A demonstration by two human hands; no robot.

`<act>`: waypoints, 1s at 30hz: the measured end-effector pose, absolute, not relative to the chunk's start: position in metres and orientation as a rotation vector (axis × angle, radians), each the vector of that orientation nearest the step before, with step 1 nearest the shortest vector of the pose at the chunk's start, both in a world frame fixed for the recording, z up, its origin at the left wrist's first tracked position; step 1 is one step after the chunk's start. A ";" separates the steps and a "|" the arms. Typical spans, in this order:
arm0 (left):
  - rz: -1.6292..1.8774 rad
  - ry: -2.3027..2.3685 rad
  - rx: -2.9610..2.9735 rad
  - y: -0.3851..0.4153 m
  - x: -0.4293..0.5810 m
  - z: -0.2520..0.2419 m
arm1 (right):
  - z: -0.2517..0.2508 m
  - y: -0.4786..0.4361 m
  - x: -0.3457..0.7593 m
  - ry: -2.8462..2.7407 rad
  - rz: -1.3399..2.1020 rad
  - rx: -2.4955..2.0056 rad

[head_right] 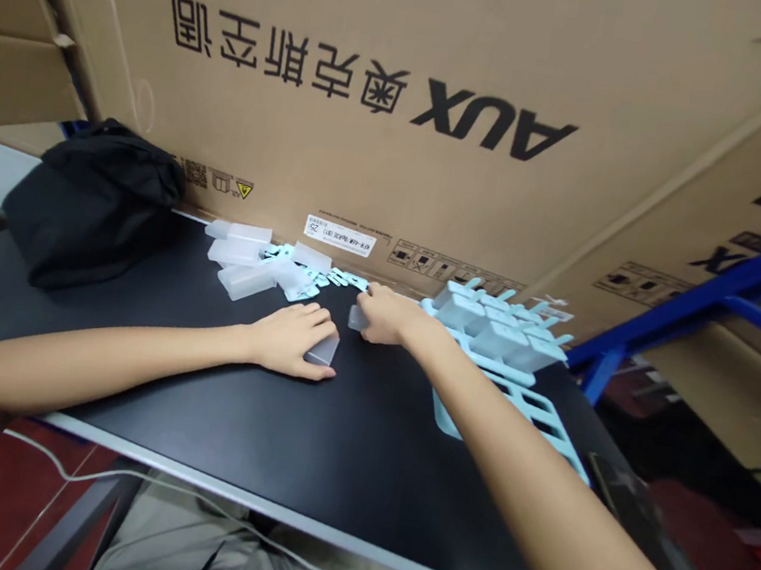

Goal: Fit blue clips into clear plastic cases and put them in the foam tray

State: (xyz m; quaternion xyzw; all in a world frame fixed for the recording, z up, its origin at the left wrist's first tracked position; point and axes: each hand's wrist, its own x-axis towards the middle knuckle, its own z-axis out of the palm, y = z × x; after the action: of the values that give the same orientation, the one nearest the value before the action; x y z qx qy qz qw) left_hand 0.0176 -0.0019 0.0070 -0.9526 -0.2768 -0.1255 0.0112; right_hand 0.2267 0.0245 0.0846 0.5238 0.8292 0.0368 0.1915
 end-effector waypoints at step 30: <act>-0.412 -0.744 -2.995 -0.004 0.016 0.011 | 0.112 0.026 0.243 2.235 -0.441 1.627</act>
State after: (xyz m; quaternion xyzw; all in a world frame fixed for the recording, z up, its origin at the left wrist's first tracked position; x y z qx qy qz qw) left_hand 0.0157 -0.0036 0.0106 -0.9619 -0.2388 -0.1324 0.0141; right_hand 0.2432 0.0264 0.1120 0.5727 0.7867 -0.1552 0.1702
